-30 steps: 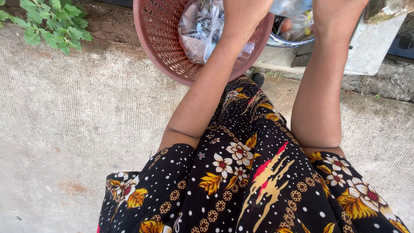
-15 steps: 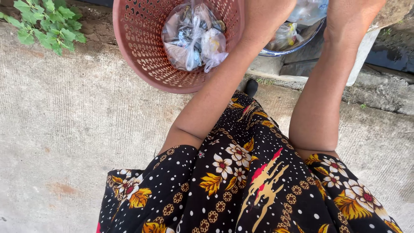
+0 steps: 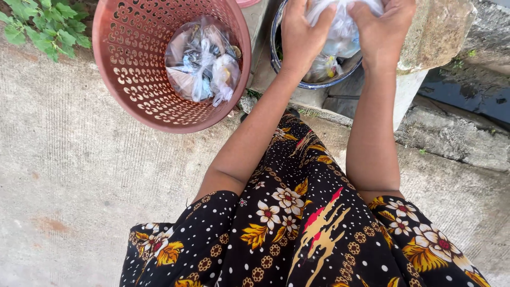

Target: The recorder sorts food items in plastic bags into a different bucket.

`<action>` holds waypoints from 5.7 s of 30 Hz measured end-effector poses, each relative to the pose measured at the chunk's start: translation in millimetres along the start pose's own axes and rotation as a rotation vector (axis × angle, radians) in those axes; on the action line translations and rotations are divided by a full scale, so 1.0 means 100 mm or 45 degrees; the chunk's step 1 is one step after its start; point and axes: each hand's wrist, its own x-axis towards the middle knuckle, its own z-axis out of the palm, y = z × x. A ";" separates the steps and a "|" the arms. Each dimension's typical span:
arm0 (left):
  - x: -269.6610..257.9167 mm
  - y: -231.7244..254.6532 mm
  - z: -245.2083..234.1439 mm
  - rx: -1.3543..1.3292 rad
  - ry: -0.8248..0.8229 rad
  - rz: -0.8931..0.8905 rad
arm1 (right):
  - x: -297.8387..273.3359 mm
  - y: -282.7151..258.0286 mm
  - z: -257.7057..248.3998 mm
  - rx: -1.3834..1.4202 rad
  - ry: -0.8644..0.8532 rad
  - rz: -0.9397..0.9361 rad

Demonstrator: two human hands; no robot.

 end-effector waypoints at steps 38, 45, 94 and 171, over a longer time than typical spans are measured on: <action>-0.82 -2.88 0.07 0.405 -0.291 -0.430 | -0.75 2.95 0.39 -0.449 -0.215 0.648; -1.19 -3.42 0.13 0.513 -0.448 -0.648 | -1.16 3.33 0.42 -0.910 -0.491 0.350; 0.15 0.38 -0.75 -0.484 -0.105 -0.220 | 0.07 -0.04 1.34 0.592 -0.270 0.353; 0.04 0.15 -2.90 0.622 -0.231 -0.564 | -0.36 0.03 2.46 -0.381 -1.169 0.108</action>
